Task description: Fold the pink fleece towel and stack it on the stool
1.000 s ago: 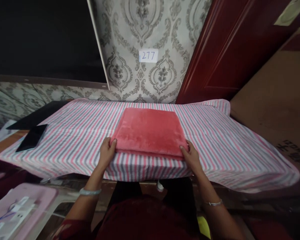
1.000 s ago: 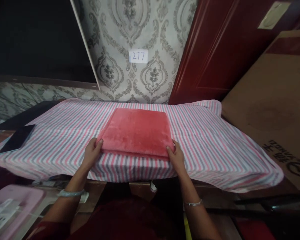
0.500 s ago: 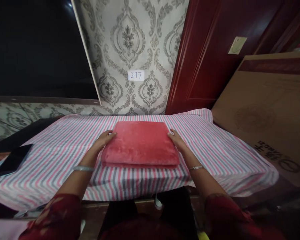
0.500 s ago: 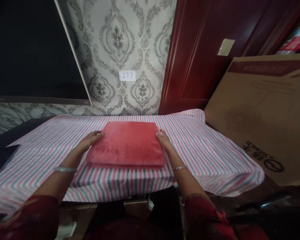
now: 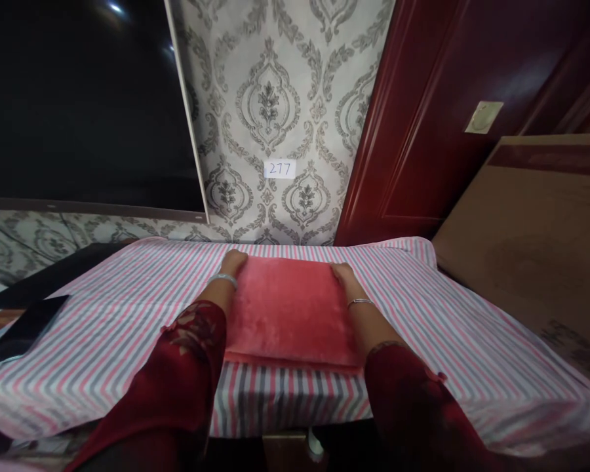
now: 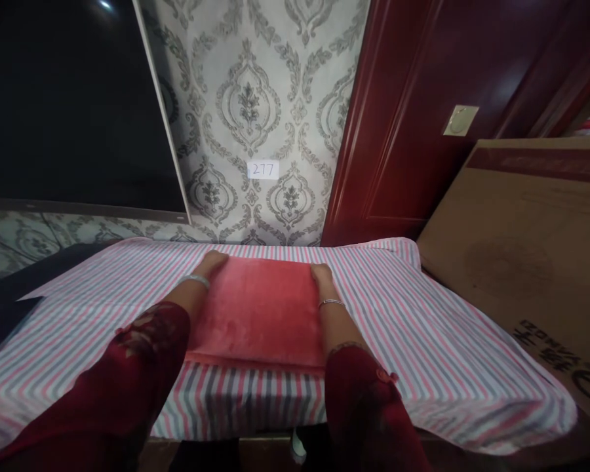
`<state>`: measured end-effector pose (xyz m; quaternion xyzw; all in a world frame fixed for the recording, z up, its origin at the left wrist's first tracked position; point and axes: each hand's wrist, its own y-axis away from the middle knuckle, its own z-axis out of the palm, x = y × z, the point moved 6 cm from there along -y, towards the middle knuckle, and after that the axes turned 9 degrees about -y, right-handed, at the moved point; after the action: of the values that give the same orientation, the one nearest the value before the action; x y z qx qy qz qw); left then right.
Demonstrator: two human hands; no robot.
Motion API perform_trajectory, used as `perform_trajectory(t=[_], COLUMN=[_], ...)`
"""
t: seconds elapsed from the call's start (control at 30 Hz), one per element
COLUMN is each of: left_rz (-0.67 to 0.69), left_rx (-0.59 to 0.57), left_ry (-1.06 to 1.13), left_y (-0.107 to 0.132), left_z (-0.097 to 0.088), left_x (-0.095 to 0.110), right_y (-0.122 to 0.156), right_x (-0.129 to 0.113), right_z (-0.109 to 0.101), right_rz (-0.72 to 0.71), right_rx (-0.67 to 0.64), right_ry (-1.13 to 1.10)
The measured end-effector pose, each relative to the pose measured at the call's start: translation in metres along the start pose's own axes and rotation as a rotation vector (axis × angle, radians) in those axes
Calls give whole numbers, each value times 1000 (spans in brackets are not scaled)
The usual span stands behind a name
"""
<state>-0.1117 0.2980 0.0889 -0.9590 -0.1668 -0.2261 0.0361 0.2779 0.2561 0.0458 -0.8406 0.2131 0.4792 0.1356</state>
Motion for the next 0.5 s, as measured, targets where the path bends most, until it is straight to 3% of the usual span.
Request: perform_trajectory(t=[0.1, 0.23, 0.4, 0.5], left_rz=[-37, -80, -114, -107], left_rx=[-54, -19, 112, 151], left_ry=[26, 59, 67, 61], left_y=[-4, -2, -2, -3], left_z=[19, 35, 35, 34], left_x=[-5, -22, -39, -39], right_y=[-1, 9, 9, 6], right_x=[9, 29, 57, 63], right_z=[15, 23, 13, 10], right_rz=[44, -14, 4, 31], right_rx=[16, 138, 326, 371], right_ry=[-22, -92, -172, -175])
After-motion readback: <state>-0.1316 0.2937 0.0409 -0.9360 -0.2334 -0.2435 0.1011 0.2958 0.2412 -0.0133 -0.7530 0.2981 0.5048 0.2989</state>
